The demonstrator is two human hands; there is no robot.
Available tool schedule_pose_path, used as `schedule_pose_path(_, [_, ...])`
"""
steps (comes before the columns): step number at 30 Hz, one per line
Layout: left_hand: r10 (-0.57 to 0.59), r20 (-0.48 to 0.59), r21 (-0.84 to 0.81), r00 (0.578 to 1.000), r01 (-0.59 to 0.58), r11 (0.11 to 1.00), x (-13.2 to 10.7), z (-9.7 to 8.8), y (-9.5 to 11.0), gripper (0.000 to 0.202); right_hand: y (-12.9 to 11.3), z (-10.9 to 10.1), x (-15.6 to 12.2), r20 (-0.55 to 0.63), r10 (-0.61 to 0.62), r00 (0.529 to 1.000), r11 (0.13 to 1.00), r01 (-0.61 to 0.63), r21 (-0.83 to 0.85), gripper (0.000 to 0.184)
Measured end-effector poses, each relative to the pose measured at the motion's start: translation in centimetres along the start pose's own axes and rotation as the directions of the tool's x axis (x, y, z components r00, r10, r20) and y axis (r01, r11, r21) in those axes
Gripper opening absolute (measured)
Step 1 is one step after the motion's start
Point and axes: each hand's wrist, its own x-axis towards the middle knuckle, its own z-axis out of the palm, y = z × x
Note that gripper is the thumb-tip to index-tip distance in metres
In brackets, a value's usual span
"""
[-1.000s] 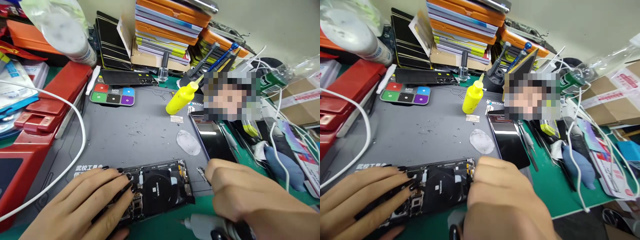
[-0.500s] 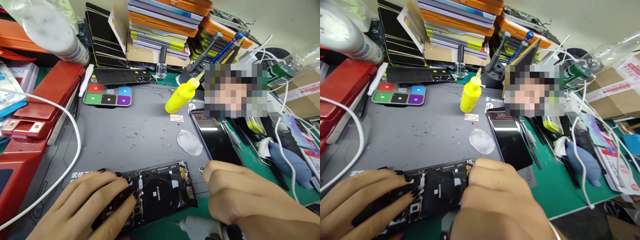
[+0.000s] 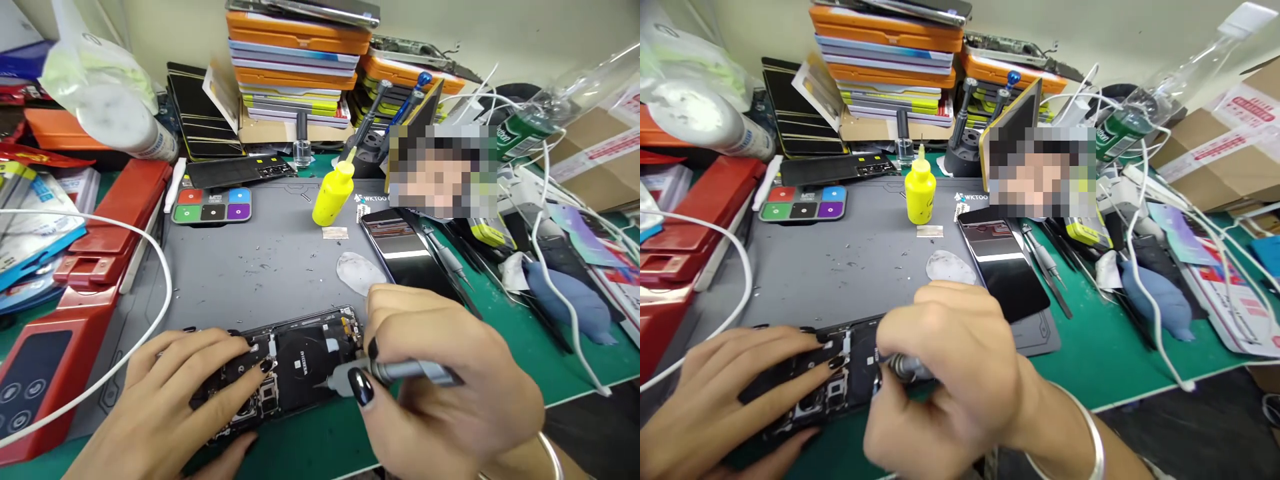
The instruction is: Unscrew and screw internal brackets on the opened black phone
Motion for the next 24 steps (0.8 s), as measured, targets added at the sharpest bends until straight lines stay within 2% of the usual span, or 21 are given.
schedule_pose_path(2, [-0.011, -0.059, -0.009, 0.998, 0.011, 1.000, -0.1, 0.1, 0.3, 0.021, 0.4, 0.1, 0.1, -0.075, -0.043, 0.996, 0.999, 0.042, -0.003, 0.028])
schedule_pose_path(5, [0.022, -0.127, 0.002, 0.992, -0.021, 1.000, -0.3, 0.2, 0.6, 0.019, 0.7, 0.1, 0.3, -0.082, -0.060, 0.995, 0.998, 0.059, -0.014, 0.030])
schedule_pose_path(8, [0.030, -0.115, 0.046, 0.993, -0.024, 0.999, -0.8, 0.3, 0.9, 0.024, 0.6, -0.1, 0.4, -0.068, -0.050, 0.996, 0.999, 0.049, -0.025, 0.029])
schedule_pose_path(12, [-0.012, -0.070, 0.051, 0.997, 0.016, 0.999, -1.7, 0.5, 1.3, 0.044, 0.2, -0.2, 0.0, -0.089, -0.042, 0.995, 0.999, 0.040, -0.023, 0.028])
schedule_pose_path(17, [-0.067, -0.057, 0.039, 0.996, 0.069, 0.997, -1.7, 0.7, 1.7, 0.046, -0.3, -0.5, -0.4, -0.032, 0.033, 0.999, 0.998, -0.034, -0.060, 0.024])
schedule_pose_path(19, [-0.078, -0.055, 0.046, 0.995, 0.081, 0.996, -1.1, 0.6, 1.6, 0.042, -0.5, -0.8, -0.2, -0.002, 0.000, 1.000, 1.000, 0.000, -0.026, 0.030])
schedule_pose_path(21, [-0.045, -0.059, 0.074, 0.997, 0.049, 0.996, -0.5, 0.3, 1.2, 0.035, -0.5, -1.0, 0.1, 0.092, -0.024, 0.995, 1.000, 0.023, 0.013, 0.033])
schedule_pose_path(22, [-0.003, -0.066, 0.093, 0.998, 0.009, 0.996, -0.4, 0.2, 1.0, 0.031, -0.5, -1.1, 0.2, 0.151, 0.017, 0.988, 1.000, -0.018, 0.009, 0.033])
schedule_pose_path(23, [0.042, -0.074, 0.108, 0.996, -0.034, 0.994, -0.5, 0.2, 0.8, 0.029, -0.3, -1.1, 0.2, 0.213, 0.137, 0.968, 0.991, -0.131, -0.041, 0.034])
schedule_pose_path(24, [0.065, -0.085, 0.098, 0.994, -0.057, 0.994, -0.7, 0.2, 0.5, 0.029, -0.2, -1.2, 0.2, 0.145, 0.139, 0.980, 0.989, -0.131, -0.066, 0.033])
